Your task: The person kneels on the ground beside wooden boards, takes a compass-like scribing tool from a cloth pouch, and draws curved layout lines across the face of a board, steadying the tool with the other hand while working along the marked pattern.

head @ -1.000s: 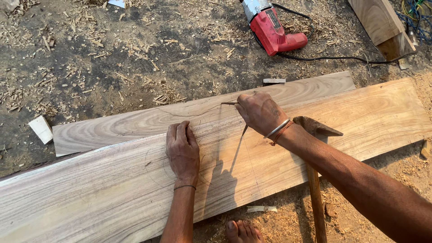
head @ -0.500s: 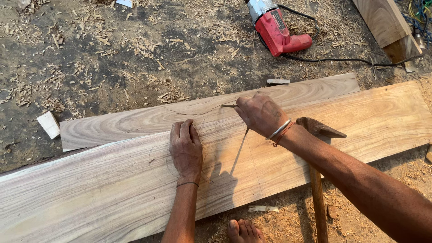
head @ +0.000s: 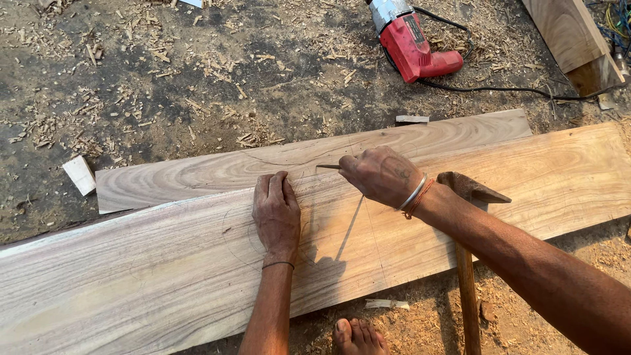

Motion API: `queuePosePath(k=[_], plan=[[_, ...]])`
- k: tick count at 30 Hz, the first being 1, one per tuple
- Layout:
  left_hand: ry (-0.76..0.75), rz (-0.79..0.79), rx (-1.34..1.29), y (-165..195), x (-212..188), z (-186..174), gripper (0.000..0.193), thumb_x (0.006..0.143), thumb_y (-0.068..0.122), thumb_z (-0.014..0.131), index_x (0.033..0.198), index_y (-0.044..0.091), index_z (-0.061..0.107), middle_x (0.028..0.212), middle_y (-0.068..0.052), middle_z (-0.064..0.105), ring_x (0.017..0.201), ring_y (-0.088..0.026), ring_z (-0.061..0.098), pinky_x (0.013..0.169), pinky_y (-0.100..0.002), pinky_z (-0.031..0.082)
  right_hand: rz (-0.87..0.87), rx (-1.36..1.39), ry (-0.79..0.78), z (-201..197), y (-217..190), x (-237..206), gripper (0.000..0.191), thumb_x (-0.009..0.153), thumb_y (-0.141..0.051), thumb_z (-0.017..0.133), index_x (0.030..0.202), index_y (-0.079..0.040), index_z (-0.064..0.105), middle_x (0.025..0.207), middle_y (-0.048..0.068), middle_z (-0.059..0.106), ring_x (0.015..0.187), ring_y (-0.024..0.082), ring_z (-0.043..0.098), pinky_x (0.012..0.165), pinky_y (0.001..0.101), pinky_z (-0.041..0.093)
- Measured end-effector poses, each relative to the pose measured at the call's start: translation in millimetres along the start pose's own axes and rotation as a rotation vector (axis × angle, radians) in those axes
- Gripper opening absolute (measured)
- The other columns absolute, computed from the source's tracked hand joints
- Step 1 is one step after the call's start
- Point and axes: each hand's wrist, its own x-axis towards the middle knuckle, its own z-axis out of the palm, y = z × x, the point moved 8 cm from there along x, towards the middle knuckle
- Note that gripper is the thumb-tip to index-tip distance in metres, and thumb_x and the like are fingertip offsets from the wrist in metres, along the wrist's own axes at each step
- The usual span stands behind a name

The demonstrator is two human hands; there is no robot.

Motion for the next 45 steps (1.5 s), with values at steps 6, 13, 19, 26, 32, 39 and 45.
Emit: queuePosePath(k=[6,13,19,26,32,39,45], plan=[[0.002,-0.006,0.006,0,0,-1,0.013,0.099,0.009,0.062,0.111,0.004,0.068,0.106,-0.011,0.066,0.096,-0.033,0.066,0.08,-0.045,0.055,-0.068,-0.004,0.02,-5,-8,0,0.023,0.103,-0.02,0.057,0.086,-0.004,0.058,0.054,0.009,0.056,0.048,0.028,0.062,0.046,0.0442,0.051],[-0.013,-0.027,0.006,0,0,1,0.013,0.101,0.01,0.062,0.111,0.004,0.068,0.104,-0.01,0.067,0.095,-0.029,0.068,0.078,-0.042,0.057,-0.065,-0.009,-0.066,-3,-11,0,0.025,0.106,-0.021,0.053,0.089,-0.004,0.057,0.05,0.007,0.054,0.044,0.023,0.06,0.041,0.0393,0.05],[-0.001,-0.014,0.016,1,1,-2,0.012,0.101,0.009,0.063,0.11,0.003,0.069,0.104,-0.01,0.067,0.094,-0.031,0.068,0.078,-0.043,0.056,-0.124,-0.032,-0.08,-7,-21,-2,0.025,0.105,-0.024,0.054,0.09,-0.005,0.057,0.05,0.007,0.054,0.042,0.022,0.058,0.039,0.0395,0.049],[0.007,-0.01,0.01,2,-1,-3,0.013,0.1,0.008,0.063,0.11,0.003,0.069,0.104,-0.011,0.067,0.095,-0.031,0.068,0.078,-0.044,0.056,-0.178,0.013,-0.079,-5,-27,-4,0.023,0.104,-0.025,0.057,0.093,-0.005,0.059,0.05,0.004,0.055,0.041,0.02,0.058,0.039,0.0381,0.049],[0.016,0.004,0.014,2,0,-3,0.013,0.101,0.009,0.062,0.11,0.003,0.069,0.104,-0.011,0.066,0.095,-0.032,0.067,0.079,-0.045,0.056,-0.178,0.005,-0.104,-2,-27,-4,0.021,0.104,-0.025,0.057,0.094,-0.007,0.06,0.048,0.003,0.056,0.041,0.02,0.059,0.04,0.038,0.05],[0.016,-0.002,0.01,0,-1,-1,0.013,0.101,0.009,0.062,0.11,0.004,0.068,0.104,-0.011,0.066,0.094,-0.032,0.067,0.078,-0.044,0.056,-0.176,0.006,-0.103,-4,-28,-3,0.021,0.104,-0.025,0.057,0.093,-0.007,0.061,0.048,0.004,0.056,0.041,0.021,0.06,0.04,0.0388,0.05],[0.004,-0.005,0.022,-1,-1,-1,0.013,0.102,0.01,0.061,0.112,0.004,0.068,0.103,-0.011,0.066,0.093,-0.031,0.067,0.078,-0.044,0.056,-0.163,0.008,-0.123,-6,-28,-2,0.023,0.104,-0.026,0.057,0.091,-0.007,0.06,0.048,0.005,0.056,0.042,0.021,0.06,0.039,0.0388,0.05]])
